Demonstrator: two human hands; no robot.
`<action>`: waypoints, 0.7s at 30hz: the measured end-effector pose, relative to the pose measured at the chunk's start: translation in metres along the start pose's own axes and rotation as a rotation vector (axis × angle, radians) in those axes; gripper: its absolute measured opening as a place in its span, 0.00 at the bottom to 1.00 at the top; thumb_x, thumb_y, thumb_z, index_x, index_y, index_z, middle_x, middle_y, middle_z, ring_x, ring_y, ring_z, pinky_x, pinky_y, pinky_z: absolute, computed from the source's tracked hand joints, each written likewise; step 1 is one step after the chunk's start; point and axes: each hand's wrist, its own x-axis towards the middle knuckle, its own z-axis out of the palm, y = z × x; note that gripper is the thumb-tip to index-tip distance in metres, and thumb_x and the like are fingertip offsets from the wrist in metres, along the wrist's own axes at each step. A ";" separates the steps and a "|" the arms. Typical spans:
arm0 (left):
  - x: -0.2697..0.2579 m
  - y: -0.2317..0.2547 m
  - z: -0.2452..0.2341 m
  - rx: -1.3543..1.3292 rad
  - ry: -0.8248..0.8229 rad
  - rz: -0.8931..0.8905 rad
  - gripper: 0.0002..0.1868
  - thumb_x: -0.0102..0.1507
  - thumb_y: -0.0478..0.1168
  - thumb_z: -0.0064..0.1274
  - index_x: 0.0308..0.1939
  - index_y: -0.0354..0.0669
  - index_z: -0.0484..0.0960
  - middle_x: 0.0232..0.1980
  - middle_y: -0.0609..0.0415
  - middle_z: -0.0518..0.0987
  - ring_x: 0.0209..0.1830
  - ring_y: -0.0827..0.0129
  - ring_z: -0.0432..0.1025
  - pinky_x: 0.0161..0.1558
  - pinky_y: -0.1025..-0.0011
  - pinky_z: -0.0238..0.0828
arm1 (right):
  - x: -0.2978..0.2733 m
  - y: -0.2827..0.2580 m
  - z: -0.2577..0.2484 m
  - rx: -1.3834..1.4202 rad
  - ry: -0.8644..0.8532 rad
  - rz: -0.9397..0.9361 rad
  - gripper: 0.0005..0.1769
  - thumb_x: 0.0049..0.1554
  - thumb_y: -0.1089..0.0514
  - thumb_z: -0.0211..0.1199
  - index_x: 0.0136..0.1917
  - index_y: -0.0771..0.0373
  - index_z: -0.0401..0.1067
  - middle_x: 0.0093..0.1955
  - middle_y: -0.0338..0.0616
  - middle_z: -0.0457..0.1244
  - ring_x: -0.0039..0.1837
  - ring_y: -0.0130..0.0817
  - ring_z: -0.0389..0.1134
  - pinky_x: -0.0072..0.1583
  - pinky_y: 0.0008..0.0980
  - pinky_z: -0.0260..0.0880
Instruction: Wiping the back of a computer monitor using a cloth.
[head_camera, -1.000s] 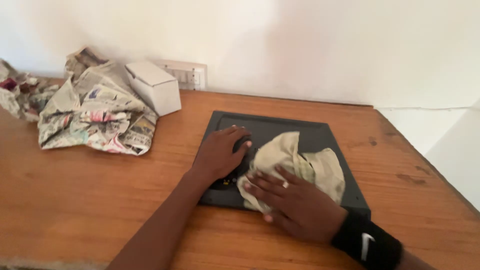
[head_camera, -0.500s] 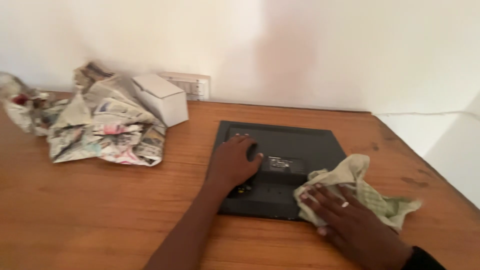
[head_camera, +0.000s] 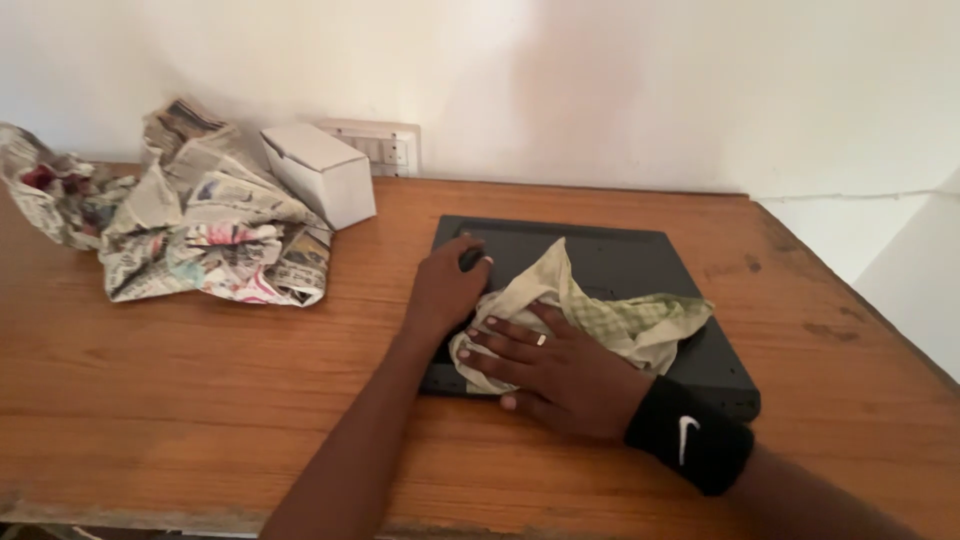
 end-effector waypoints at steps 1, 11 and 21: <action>0.001 -0.003 0.001 -0.002 -0.009 -0.002 0.22 0.63 0.48 0.56 0.57 0.40 0.83 0.63 0.40 0.79 0.64 0.47 0.73 0.63 0.58 0.69 | -0.009 0.001 -0.001 0.005 -0.003 0.007 0.34 0.68 0.43 0.42 0.84 0.52 0.46 0.85 0.46 0.44 0.85 0.44 0.39 0.77 0.63 0.30; -0.001 0.005 0.004 -0.033 0.055 0.003 0.17 0.61 0.46 0.57 0.50 0.41 0.85 0.65 0.40 0.77 0.66 0.48 0.71 0.64 0.59 0.67 | -0.084 0.007 0.004 -0.141 0.008 -0.098 0.29 0.70 0.42 0.40 0.81 0.46 0.55 0.87 0.43 0.40 0.85 0.46 0.35 0.78 0.59 0.33; 0.008 0.005 -0.010 -0.220 0.023 -0.143 0.16 0.64 0.48 0.52 0.46 0.47 0.91 0.50 0.48 0.87 0.54 0.59 0.81 0.56 0.66 0.75 | 0.031 -0.030 0.006 0.036 0.063 -0.143 0.27 0.69 0.44 0.44 0.79 0.47 0.61 0.85 0.45 0.46 0.86 0.49 0.42 0.79 0.60 0.39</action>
